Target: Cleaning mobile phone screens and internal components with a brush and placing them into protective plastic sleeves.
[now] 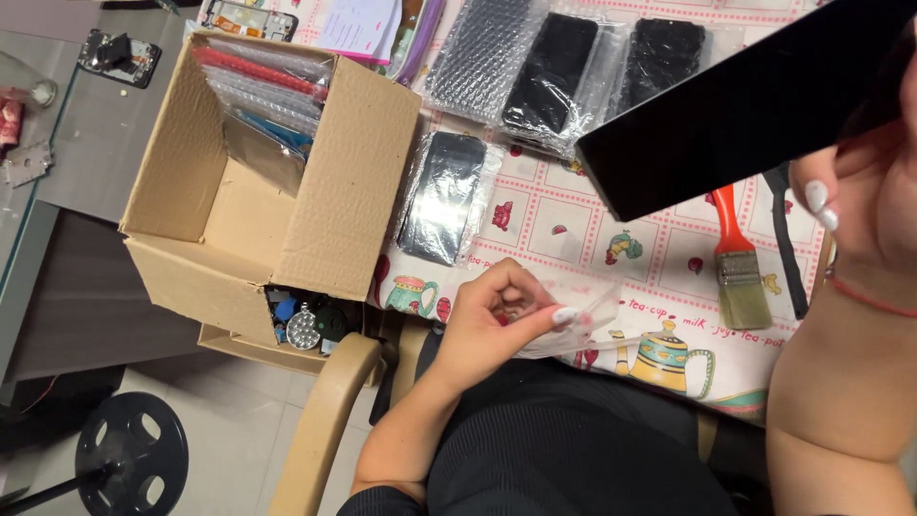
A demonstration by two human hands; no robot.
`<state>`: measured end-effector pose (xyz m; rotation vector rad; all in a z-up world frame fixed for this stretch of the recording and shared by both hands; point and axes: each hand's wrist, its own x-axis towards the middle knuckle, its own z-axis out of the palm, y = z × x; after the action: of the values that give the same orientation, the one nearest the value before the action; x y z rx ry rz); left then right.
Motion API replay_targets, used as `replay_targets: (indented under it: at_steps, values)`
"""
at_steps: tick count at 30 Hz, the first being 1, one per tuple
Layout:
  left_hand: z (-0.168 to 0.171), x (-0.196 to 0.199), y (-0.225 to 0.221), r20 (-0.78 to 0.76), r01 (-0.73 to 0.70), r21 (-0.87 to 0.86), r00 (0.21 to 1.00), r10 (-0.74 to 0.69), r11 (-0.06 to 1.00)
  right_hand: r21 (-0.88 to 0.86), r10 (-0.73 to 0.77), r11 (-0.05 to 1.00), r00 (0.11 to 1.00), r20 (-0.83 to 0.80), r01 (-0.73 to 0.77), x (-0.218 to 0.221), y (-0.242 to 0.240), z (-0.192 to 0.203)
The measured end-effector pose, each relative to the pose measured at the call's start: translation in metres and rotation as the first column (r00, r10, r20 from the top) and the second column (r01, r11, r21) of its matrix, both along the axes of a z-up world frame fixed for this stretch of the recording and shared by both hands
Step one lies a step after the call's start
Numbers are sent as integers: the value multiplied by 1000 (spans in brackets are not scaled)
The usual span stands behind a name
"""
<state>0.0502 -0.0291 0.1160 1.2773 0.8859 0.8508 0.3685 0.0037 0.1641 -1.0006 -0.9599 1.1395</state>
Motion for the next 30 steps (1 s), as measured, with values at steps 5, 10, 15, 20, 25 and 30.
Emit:
replay_targets:
  at_steps: [5, 10, 15, 20, 25, 30]
  values:
    - [-1, 11, 3, 20, -5, 12, 1000, 5, 1000, 57, -86, 995, 996, -28, 88, -23, -9, 16]
    - [5, 18, 9, 22, -30, 16, 999, 29, 999, 64, 3, 998, 982, 190, -15, -39, -10, 48]
    - [6, 18, 12, 105, -3, 8, 995, 2, 1000, 41, 16, 999, 993, 116, -21, -34, -13, 49]
    - [8, 17, 14, 112, -7, 23, 994, 4, 1000, 76, -53, 996, 980, 192, 39, -9, -8, 18]
    - [9, 15, 15, 74, 11, 12, 997, -11, 1000, 93, 12, 996, 997, 71, -18, -15, -9, 24]
    - [2, 14, 16, 108, 59, 24, 992, -62, 998, 101, 31, 994, 994, 108, -43, -22, -6, 31]
